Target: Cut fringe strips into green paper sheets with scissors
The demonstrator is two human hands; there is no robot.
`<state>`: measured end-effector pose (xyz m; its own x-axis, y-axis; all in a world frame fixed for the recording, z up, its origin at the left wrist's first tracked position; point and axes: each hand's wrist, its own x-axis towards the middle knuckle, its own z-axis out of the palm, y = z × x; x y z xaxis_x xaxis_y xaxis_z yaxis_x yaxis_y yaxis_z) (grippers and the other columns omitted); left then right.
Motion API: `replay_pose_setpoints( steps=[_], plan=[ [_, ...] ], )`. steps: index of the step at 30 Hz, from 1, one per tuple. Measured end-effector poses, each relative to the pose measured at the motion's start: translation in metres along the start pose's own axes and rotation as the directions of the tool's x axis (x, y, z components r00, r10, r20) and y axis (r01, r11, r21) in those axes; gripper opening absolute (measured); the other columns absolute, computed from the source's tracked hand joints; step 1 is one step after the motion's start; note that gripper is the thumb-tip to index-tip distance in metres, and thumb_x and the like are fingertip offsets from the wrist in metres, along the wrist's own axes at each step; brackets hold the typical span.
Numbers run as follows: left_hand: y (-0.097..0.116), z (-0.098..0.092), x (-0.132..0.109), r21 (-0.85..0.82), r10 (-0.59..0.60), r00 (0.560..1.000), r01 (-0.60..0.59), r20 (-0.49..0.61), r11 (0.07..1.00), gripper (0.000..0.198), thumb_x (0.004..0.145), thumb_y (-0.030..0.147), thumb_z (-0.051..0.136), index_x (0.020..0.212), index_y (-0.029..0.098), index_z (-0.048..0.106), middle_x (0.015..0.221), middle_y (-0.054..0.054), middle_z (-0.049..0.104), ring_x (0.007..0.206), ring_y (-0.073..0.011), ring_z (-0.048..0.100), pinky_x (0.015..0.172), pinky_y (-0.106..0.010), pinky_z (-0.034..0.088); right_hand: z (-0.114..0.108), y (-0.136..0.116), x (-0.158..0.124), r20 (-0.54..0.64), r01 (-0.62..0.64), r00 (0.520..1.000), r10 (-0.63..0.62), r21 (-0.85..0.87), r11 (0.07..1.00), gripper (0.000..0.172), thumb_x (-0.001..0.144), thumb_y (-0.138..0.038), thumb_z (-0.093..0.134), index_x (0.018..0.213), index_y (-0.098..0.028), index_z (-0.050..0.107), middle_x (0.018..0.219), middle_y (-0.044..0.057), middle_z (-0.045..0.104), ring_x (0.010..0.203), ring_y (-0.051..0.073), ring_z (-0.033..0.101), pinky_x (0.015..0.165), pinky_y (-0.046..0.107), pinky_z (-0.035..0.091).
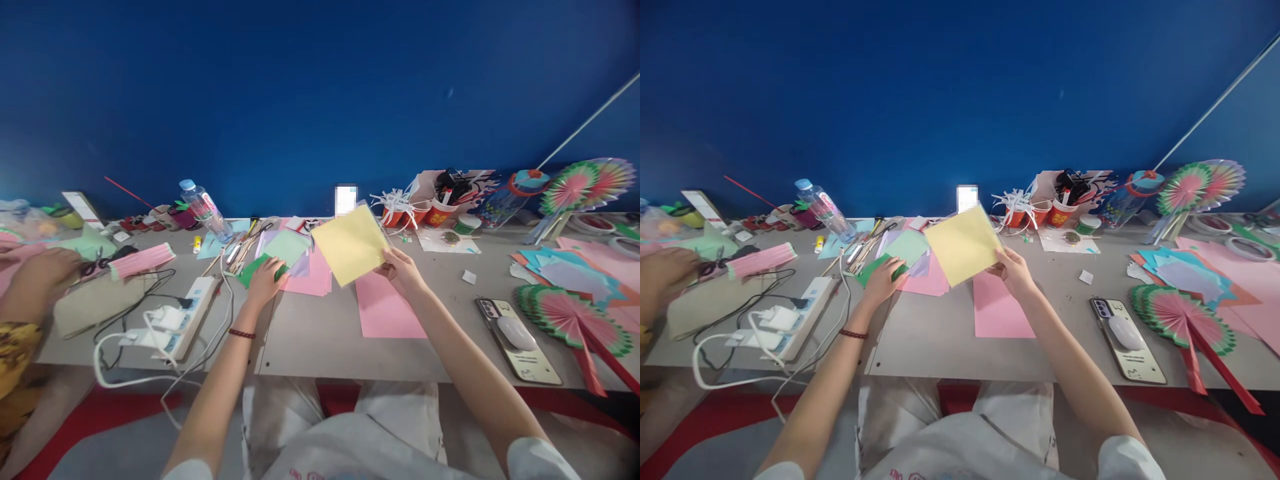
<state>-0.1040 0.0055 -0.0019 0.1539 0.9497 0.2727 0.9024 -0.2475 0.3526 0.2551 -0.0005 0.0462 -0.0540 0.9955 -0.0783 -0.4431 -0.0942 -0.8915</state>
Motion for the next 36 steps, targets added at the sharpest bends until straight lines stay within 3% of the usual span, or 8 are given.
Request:
replay_pose_setpoints(
  steps=[6, 10, 13, 18, 21, 25, 30, 36],
  plan=[
    [0.016, 0.000, -0.010, 0.155, 0.075, 0.997, -0.070, -0.027, 0.985, 0.021, 0.088, 0.023, 0.047, 0.099, 0.023, 0.066, 0.114, -0.008, 0.066, 0.109, -0.0240, 0.059, 0.098, -0.040, 0.038, 0.007, 0.015, 0.019, -0.075, -0.013, 0.997, 0.021, 0.100, 0.995, 0.023, 0.068, -0.032, 0.078, 0.082, -0.021, 0.065, 0.074, -0.001, 0.070, 0.058, 0.010, 0.064, 0.056, 0.020, 0.058],
    [0.024, 0.001, -0.014, 0.227, 0.050, 0.998, -0.041, -0.034, 0.973, 0.025, 0.086, 0.016, 0.045, 0.097, 0.019, 0.067, 0.096, -0.013, 0.070, 0.093, -0.0278, 0.063, 0.076, -0.037, 0.044, 0.013, 0.026, 0.031, -0.103, 0.004, 0.995, 0.010, 0.129, 0.992, 0.020, 0.071, -0.032, 0.075, 0.085, -0.021, 0.065, 0.078, -0.001, 0.071, 0.063, 0.011, 0.066, 0.059, 0.020, 0.058],
    [0.026, -0.009, -0.016, 0.142, -0.031, 0.986, 0.055, -0.163, 0.988, 0.027, 0.087, 0.017, 0.045, 0.103, 0.019, 0.067, 0.089, -0.012, 0.070, 0.080, -0.0255, 0.065, 0.069, -0.033, 0.043, 0.016, 0.030, 0.039, -0.125, 0.011, 0.992, 0.010, 0.165, 0.986, 0.017, 0.073, -0.029, 0.073, 0.086, -0.021, 0.065, 0.080, -0.001, 0.071, 0.063, 0.010, 0.066, 0.059, 0.018, 0.058],
    [0.032, -0.041, -0.018, -0.310, -0.271, 0.819, 0.121, -0.506, 0.943, 0.023, 0.087, 0.032, 0.050, 0.096, 0.019, 0.066, 0.090, -0.009, 0.069, 0.081, -0.0204, 0.063, 0.072, -0.028, 0.043, 0.012, 0.027, 0.049, -0.200, 0.013, 0.979, 0.037, 0.242, 0.970, 0.010, 0.073, -0.022, 0.071, 0.078, -0.020, 0.062, 0.075, -0.001, 0.069, 0.059, 0.010, 0.064, 0.054, 0.017, 0.058],
    [0.034, -0.053, -0.019, -0.645, -0.476, 0.720, 0.051, -0.505, 0.762, 0.028, 0.080, 0.043, 0.057, 0.090, 0.017, 0.063, 0.085, -0.005, 0.066, 0.079, -0.0169, 0.061, 0.071, -0.025, 0.045, 0.006, 0.026, 0.053, -0.209, -0.002, 0.977, 0.053, 0.236, 0.972, 0.010, 0.073, -0.021, 0.071, 0.078, -0.019, 0.062, 0.073, -0.001, 0.069, 0.059, 0.010, 0.064, 0.056, 0.017, 0.058],
    [0.028, -0.052, -0.023, -0.866, -0.715, 0.550, -0.031, -0.432, 0.499, 0.033, 0.070, 0.045, 0.064, 0.088, 0.018, 0.057, 0.088, -0.003, 0.063, 0.081, -0.0151, 0.059, 0.075, -0.027, 0.046, 0.013, 0.032, 0.054, -0.179, -0.046, 0.980, 0.084, 0.204, 0.978, 0.010, 0.075, -0.021, 0.070, 0.080, -0.018, 0.061, 0.073, 0.001, 0.069, 0.059, 0.010, 0.064, 0.056, 0.019, 0.058],
    [0.011, -0.042, -0.041, -0.956, -0.816, 0.536, 0.055, -0.217, 0.290, 0.036, 0.061, 0.039, 0.067, 0.087, 0.020, 0.050, 0.081, 0.000, 0.060, 0.075, -0.0147, 0.058, 0.070, -0.028, 0.046, 0.055, 0.050, 0.052, -0.075, -0.079, 0.993, 0.094, 0.183, 0.980, 0.012, 0.075, -0.024, 0.069, 0.083, -0.019, 0.063, 0.080, 0.002, 0.070, 0.064, 0.013, 0.065, 0.060, 0.025, 0.060],
    [-0.008, -0.035, -0.062, -0.966, -0.881, 0.446, 0.113, -0.161, 0.233, 0.035, 0.057, 0.036, 0.064, 0.086, 0.018, 0.054, 0.079, 0.001, 0.058, 0.073, -0.0141, 0.056, 0.068, -0.026, 0.045, 0.110, 0.066, 0.050, -0.118, 0.041, 0.993, -0.028, 0.106, 0.993, 0.024, 0.075, -0.038, 0.069, 0.090, -0.021, 0.061, 0.084, 0.001, 0.067, 0.071, 0.014, 0.065, 0.063, 0.029, 0.061]
  ],
)
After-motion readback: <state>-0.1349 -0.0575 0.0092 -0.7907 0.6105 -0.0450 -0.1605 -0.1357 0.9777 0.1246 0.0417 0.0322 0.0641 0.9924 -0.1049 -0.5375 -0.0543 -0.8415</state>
